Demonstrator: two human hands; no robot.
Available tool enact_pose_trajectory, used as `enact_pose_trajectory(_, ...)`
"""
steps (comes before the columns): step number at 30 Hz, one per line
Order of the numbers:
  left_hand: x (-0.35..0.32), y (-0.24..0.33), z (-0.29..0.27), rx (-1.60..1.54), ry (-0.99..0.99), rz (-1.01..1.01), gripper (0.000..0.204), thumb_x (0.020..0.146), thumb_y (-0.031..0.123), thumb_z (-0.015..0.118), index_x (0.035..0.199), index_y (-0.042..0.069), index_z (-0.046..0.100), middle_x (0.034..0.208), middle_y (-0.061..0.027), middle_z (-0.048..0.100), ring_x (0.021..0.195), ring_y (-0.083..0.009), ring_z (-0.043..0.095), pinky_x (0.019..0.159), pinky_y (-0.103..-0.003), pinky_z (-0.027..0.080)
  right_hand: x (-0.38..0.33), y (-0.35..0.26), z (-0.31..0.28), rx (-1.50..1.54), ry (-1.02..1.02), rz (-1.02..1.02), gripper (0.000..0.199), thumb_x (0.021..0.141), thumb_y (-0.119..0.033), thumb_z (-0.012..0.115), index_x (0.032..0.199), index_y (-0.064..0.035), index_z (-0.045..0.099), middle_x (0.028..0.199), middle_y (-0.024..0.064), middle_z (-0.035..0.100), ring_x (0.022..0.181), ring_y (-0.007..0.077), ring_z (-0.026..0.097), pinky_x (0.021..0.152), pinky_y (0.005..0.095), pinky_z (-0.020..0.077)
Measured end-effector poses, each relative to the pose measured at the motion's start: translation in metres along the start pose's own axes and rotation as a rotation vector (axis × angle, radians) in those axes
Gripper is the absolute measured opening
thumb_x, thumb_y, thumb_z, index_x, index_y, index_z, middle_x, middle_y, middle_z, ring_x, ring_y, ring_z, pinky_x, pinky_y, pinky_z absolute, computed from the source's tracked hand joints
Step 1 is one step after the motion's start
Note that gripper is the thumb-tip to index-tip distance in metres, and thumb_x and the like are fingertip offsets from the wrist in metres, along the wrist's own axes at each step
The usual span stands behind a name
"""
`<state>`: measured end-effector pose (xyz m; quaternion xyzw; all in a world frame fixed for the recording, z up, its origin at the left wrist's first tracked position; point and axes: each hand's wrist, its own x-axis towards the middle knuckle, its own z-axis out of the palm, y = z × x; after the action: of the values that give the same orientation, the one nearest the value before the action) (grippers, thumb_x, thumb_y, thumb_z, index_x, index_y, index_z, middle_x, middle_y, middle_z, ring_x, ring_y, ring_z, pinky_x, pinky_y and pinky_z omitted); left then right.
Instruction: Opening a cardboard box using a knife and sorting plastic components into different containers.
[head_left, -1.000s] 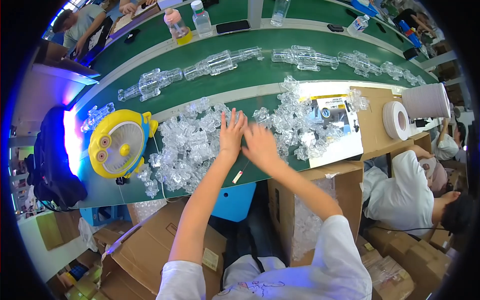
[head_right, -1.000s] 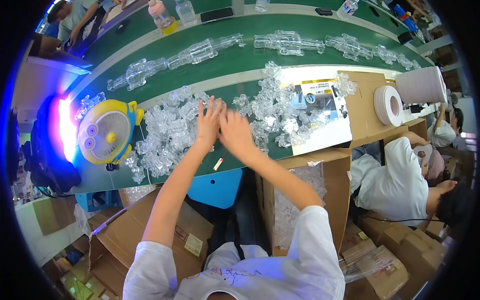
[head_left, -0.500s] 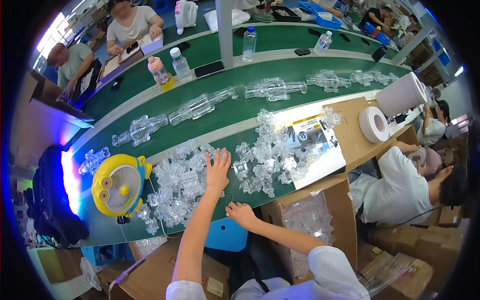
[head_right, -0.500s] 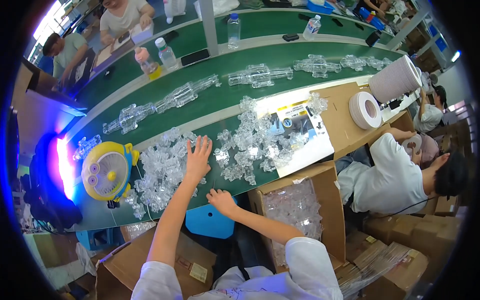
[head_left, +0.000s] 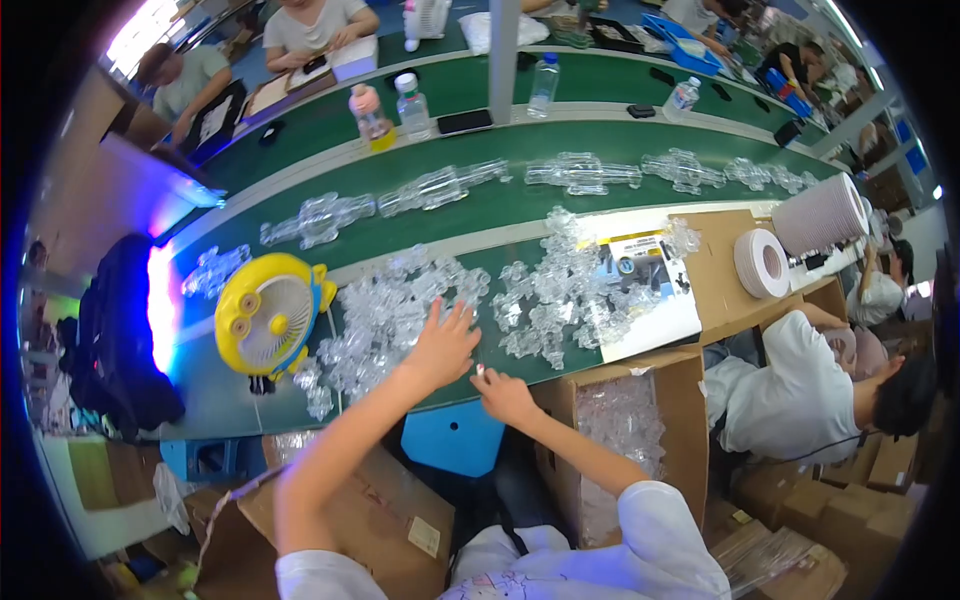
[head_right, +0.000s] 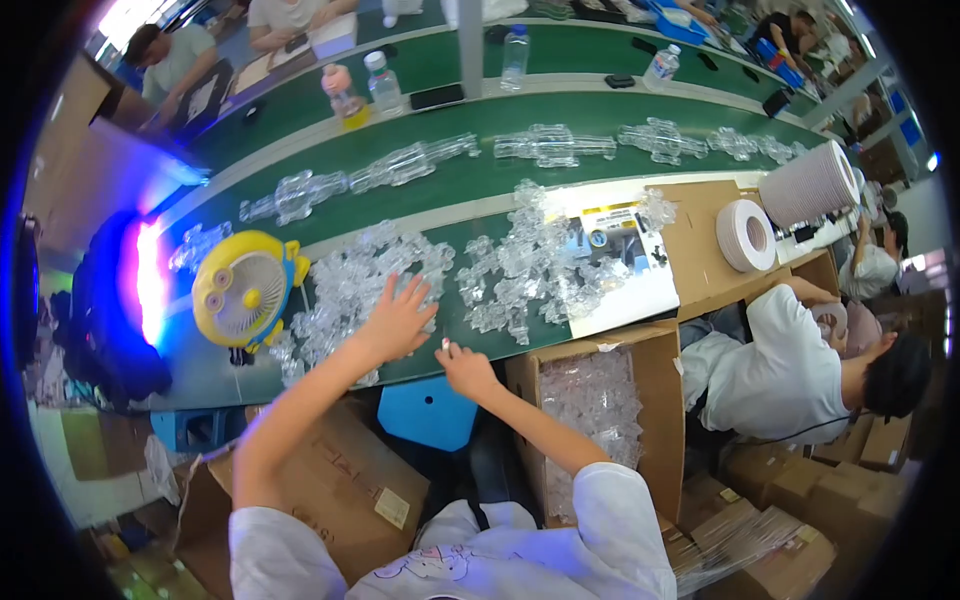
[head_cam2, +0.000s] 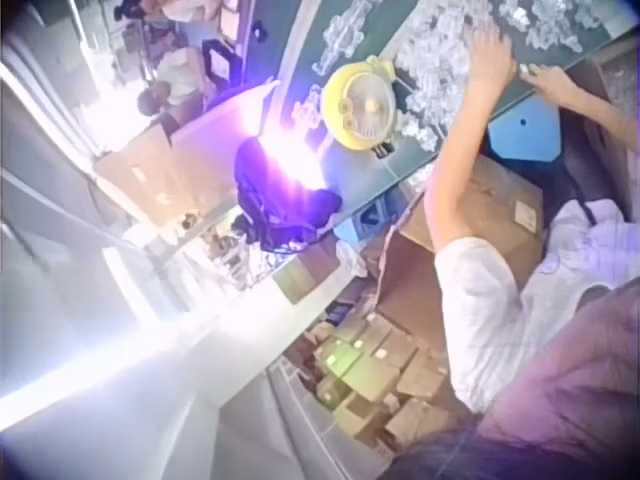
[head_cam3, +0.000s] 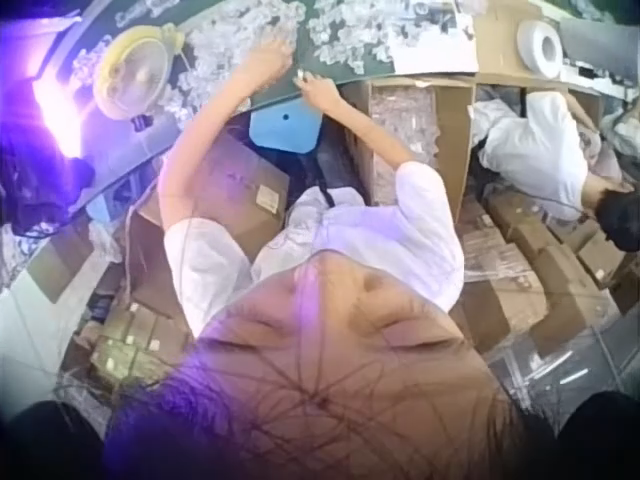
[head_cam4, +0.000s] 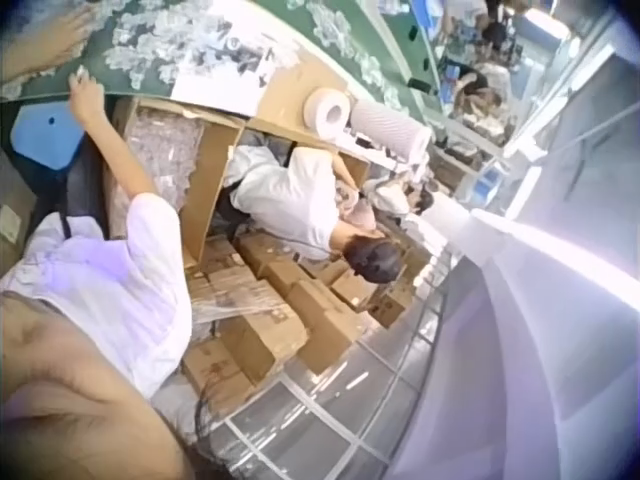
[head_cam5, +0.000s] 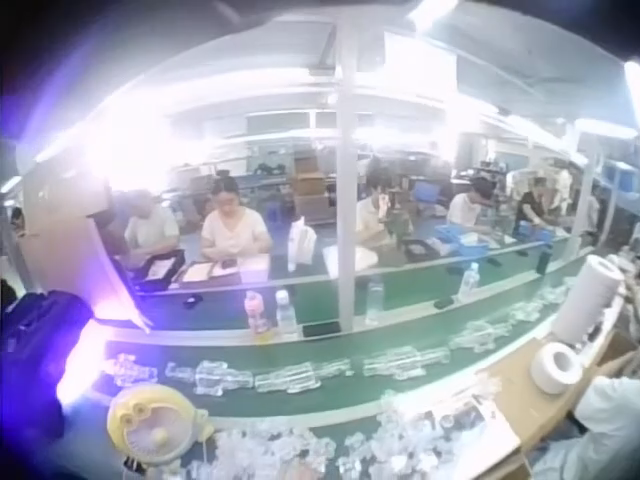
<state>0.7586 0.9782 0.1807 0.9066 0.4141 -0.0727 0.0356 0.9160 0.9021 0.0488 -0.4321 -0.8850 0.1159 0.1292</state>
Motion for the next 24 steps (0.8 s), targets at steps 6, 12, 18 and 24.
enact_pose_trajectory(6, -0.201, 0.001, -0.155, -0.200, 0.020, -0.045, 0.041, 0.068, 0.021, 0.060, 0.105, 0.008, 0.048, 0.112, -0.0141, 0.043, 0.106, -0.0265, 0.042, 0.087, -0.043, 0.034, 0.002, -0.056, -0.067, 0.325, 0.043, 0.202, 0.040, 0.070, -0.020, 0.060, 0.107, -0.0112, 0.047, 0.085, 0.0080, 0.052, 0.066, 0.0197, 0.056, 0.052, 0.0312, 0.0447)
enact_pose_trajectory(12, -0.426, 0.045, -0.178, -0.304, 0.682, -1.021, 0.026, 0.071, 0.002, 0.052, 0.097, 0.002, 0.052, 0.102, -0.0140, 0.049, 0.093, -0.0296, 0.049, 0.080, -0.033, 0.039, 0.000, -0.205, -0.132, 1.200, -0.263, 0.133, 0.043, 0.077, -0.017, 0.053, 0.117, -0.0068, 0.040, 0.108, 0.0089, 0.050, 0.090, 0.0150, 0.052, 0.067, 0.0238, 0.0427)
enact_pose_trajectory(18, -0.535, 0.084, -0.061, -0.376, 0.490, -1.254, 0.025, 0.071, 0.011, 0.055, 0.095, 0.003, 0.052, 0.099, -0.0132, 0.049, 0.093, -0.0292, 0.049, 0.078, -0.034, 0.041, -0.029, -0.330, -0.156, 0.998, -0.551, -0.241, 0.081, 0.069, -0.032, 0.063, 0.130, -0.0058, 0.016, 0.130, 0.0135, 0.025, 0.120, 0.0268, 0.028, 0.095, 0.0399, 0.0263)
enact_pose_trajectory(24, -0.539, 0.059, 0.148, -0.324, -0.406, -0.986, 0.078, 0.053, 0.032, 0.073, 0.119, 0.013, 0.037, 0.123, -0.0162, 0.032, 0.114, -0.0347, 0.031, 0.085, -0.054, 0.033, -0.045, -0.377, -0.136, 0.766, -0.340, -0.240, 0.075, 0.070, -0.016, 0.062, 0.128, -0.0027, 0.018, 0.128, 0.0148, 0.027, 0.117, 0.0260, 0.031, 0.094, 0.0380, 0.0271)
